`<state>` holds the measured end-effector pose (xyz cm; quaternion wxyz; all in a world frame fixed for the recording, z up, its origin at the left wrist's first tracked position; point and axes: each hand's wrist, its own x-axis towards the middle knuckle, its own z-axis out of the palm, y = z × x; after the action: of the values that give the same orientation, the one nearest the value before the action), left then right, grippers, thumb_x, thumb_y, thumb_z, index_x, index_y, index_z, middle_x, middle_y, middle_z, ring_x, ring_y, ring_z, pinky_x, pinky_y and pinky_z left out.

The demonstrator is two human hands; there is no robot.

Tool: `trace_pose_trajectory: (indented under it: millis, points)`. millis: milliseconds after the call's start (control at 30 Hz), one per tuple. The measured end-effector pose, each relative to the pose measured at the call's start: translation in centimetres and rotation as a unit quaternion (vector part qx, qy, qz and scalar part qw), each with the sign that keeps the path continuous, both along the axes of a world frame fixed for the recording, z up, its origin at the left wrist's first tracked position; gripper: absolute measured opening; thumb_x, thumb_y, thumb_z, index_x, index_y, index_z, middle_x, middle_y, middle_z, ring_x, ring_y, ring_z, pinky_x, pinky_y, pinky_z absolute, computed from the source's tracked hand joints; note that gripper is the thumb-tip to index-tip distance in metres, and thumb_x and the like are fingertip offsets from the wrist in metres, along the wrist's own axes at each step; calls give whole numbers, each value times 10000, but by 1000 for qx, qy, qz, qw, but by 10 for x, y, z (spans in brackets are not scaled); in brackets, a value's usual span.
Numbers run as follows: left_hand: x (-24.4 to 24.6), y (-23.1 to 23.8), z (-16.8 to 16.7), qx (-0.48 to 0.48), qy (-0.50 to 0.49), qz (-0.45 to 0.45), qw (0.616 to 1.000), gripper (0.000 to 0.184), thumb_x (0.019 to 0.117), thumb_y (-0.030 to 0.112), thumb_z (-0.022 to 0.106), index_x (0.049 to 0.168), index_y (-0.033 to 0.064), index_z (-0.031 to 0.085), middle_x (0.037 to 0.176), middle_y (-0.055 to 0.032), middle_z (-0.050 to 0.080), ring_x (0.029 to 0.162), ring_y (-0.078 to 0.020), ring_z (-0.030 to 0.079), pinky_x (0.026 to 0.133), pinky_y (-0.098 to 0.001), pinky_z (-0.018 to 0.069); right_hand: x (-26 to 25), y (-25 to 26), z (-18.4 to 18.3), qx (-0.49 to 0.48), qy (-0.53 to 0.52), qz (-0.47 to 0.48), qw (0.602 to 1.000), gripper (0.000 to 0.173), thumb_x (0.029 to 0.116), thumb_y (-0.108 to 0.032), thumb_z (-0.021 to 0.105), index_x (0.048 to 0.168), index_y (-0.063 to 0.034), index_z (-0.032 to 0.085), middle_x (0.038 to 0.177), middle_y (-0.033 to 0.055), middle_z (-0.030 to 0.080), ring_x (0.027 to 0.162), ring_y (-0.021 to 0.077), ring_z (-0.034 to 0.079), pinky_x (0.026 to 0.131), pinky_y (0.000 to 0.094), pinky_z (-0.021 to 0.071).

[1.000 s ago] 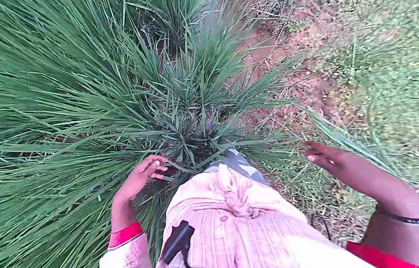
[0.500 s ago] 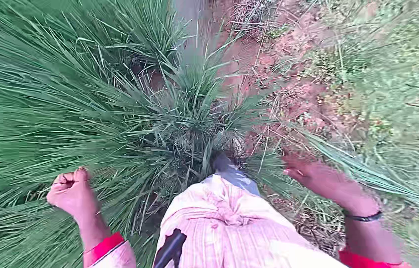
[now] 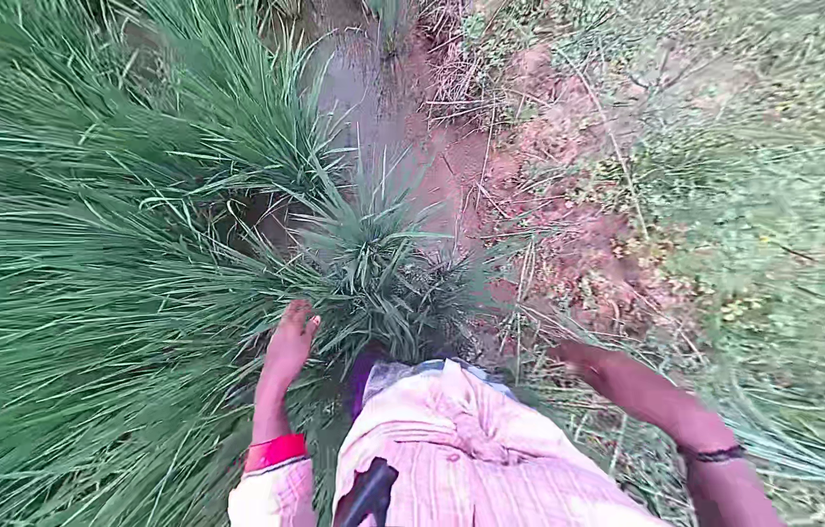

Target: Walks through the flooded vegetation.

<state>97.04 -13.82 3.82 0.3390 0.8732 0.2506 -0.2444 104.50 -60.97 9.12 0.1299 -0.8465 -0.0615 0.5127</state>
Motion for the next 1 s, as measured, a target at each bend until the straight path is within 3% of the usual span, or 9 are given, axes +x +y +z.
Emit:
trace_pose_trajectory:
  millis: [100,200,400,533,600,700,833,900,1000]
  points:
    - [18,-6,-5,1,-3,-2,1000,353,1102,113,396,1270,-88,633,1401,-299,551,1343,-419,516,1144,-547,375,20,-6,9,-6,-31,-10,999,419,1087,-169,502,1466,10,510,1270,315,640,1186,509,614,1023,692,423]
    - [22,-10,-17,-17,2,18,1000,355,1105,112,378,1242,-78,646,1322,-292,596,1264,-417,570,1097,-563,410,34,-13,16,-26,-31,9,999,405,1087,-155,498,1445,31,526,1259,338,634,1165,526,616,1001,702,427]
    - [32,-25,-49,-77,3,38,996,357,1101,129,399,1335,-46,604,1342,-260,613,1269,-384,587,1111,-545,415,67,-23,23,-46,-55,10,997,422,1075,-139,525,1465,23,508,1255,323,653,1148,524,638,999,697,445]
    - [50,-43,-47,-110,-1,39,993,354,1099,153,428,1337,-29,616,1315,-242,639,1251,-375,601,1097,-551,422,85,-12,29,-66,-47,14,997,403,1075,-128,521,1438,48,531,1245,332,654,1151,525,633,1001,698,434]
    - [62,-41,-42,-103,-1,37,994,342,1091,185,466,1287,-25,652,1256,-241,664,1207,-376,623,1071,-565,439,93,-10,24,-55,-59,16,997,379,1068,-135,537,1398,49,566,1192,340,664,1100,528,646,965,696,451]
    - [81,-31,-38,-69,-68,65,993,293,1039,172,578,1137,-74,706,1176,-270,676,1150,-388,641,1033,-551,468,109,-4,17,-50,-44,11,998,425,1077,-178,532,1456,15,528,1224,328,661,1130,515,643,989,691,446]
    - [125,-2,-34,-22,-88,92,992,270,1006,146,622,1049,-114,682,1284,-298,585,1231,-394,570,1064,-505,449,156,19,13,-40,-4,55,998,459,1076,-177,532,1499,-3,490,1284,312,647,1185,510,624,1028,681,436]
    - [152,16,-27,14,-79,111,991,234,995,108,619,1023,-119,670,1241,-302,607,1187,-405,601,1033,-531,464,200,52,18,-45,-1,93,995,462,1080,-180,527,1506,-6,482,1324,310,627,1225,502,604,1054,665,416]
    - [178,51,-19,37,-65,142,987,263,1042,105,546,1092,-124,666,1233,-318,619,1198,-432,595,1050,-569,434,271,118,22,-48,-49,174,982,442,1086,-228,512,1478,-23,512,1294,305,636,1195,500,616,1014,669,442]
